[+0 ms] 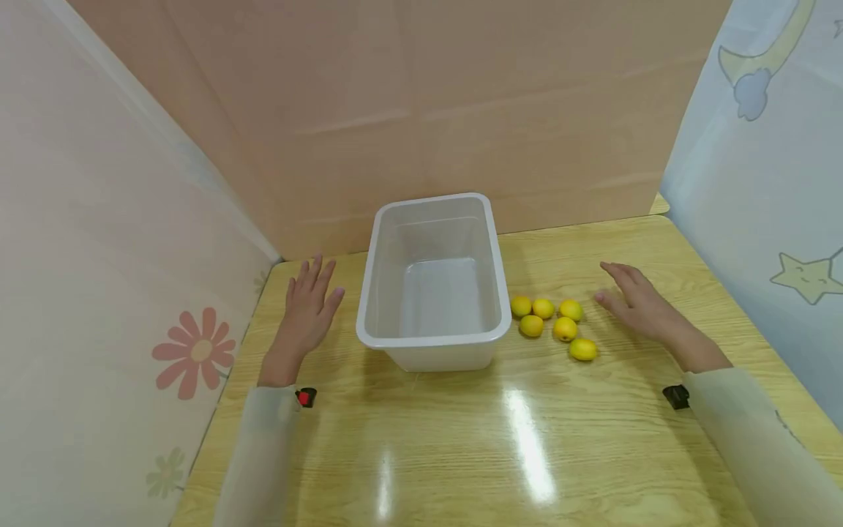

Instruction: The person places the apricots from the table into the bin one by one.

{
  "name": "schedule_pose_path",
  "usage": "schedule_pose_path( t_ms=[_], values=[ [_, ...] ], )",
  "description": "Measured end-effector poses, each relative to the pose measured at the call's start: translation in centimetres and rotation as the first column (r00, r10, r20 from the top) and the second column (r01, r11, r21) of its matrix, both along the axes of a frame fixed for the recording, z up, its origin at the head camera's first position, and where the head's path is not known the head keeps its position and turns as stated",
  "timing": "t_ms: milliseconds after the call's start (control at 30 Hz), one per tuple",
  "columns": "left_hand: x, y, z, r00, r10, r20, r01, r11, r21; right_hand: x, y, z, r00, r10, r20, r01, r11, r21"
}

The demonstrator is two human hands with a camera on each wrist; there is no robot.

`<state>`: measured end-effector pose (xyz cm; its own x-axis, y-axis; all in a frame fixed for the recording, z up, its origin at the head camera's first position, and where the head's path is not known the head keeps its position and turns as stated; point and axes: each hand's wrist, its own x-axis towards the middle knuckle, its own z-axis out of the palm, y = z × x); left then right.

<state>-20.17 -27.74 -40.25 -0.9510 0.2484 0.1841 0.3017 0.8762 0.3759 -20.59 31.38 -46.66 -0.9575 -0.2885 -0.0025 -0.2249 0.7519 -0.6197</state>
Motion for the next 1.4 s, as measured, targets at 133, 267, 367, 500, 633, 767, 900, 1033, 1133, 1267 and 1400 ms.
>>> schedule_pose_path(
  t_ms=[133, 267, 367, 500, 633, 767, 900, 1033, 1133, 1267, 1400],
  values=[
    [0.5, 0.6, 0.2, 0.999, -0.017, -0.034, 0.016, 1.0, -0.002, 0.0, -0.3, -0.5, 1.0, 0.011, -0.012, -0.01, 1.0, 0.027],
    [1.1, 1.3, 0.4, 0.998, -0.043, -0.049, 0.044, 0.999, 0.009, 0.1, -0.6, -0.8, 0.999, 0.027, -0.026, -0.026, 0.999, 0.041],
    [1.5, 1.9, 0.6, 0.996, -0.061, -0.063, 0.062, 0.998, 0.011, 0.1, -0.8, -1.2, 0.998, 0.048, -0.029, -0.046, 0.998, 0.049],
    [2.0, 2.5, 0.7, 0.992, -0.087, -0.088, 0.087, 0.996, 0.004, 0.0, -1.0, -1.7, 0.997, 0.076, -0.027, -0.074, 0.994, 0.075],
    [2.6, 3.3, 0.8, 0.988, -0.115, -0.103, 0.116, 0.993, -0.001, 0.1, -1.3, -2.1, 0.994, 0.101, -0.029, -0.098, 0.991, 0.088],
    [3.0, 4.1, 1.1, 0.983, -0.139, -0.118, 0.138, 0.99, -0.014, 0.2, -1.6, -2.3, 0.993, 0.111, -0.026, -0.108, 0.989, 0.1],
    [3.3, 4.7, 1.1, 0.982, -0.151, -0.117, 0.147, 0.988, -0.041, 0.1, -1.7, -2.4, 0.99, 0.134, -0.037, -0.128, 0.984, 0.126],
    [3.6, 5.3, 1.1, 0.982, -0.161, -0.097, 0.156, 0.986, -0.057, 0.0, -1.8, -2.3, 0.989, 0.146, -0.039, -0.139, 0.98, 0.145],
    [3.7, 5.7, 1.1, 0.983, -0.164, -0.083, 0.159, 0.985, -0.064, 0.0, -1.9, -2.3, 0.989, 0.146, -0.024, -0.141, 0.979, 0.149],
    [3.8, 6.1, 1.1, 0.981, -0.176, -0.077, 0.17, 0.983, -0.074, 0.0, -2.1, -2.2, 0.988, 0.154, -0.005, -0.152, 0.978, 0.145],
    [3.9, 6.6, 1.1, 0.978, -0.192, -0.083, 0.185, 0.98, -0.078, -0.1, -2.3, -2.1, 0.984, 0.176, -0.005, -0.173, 0.974, 0.144]
  ],
)
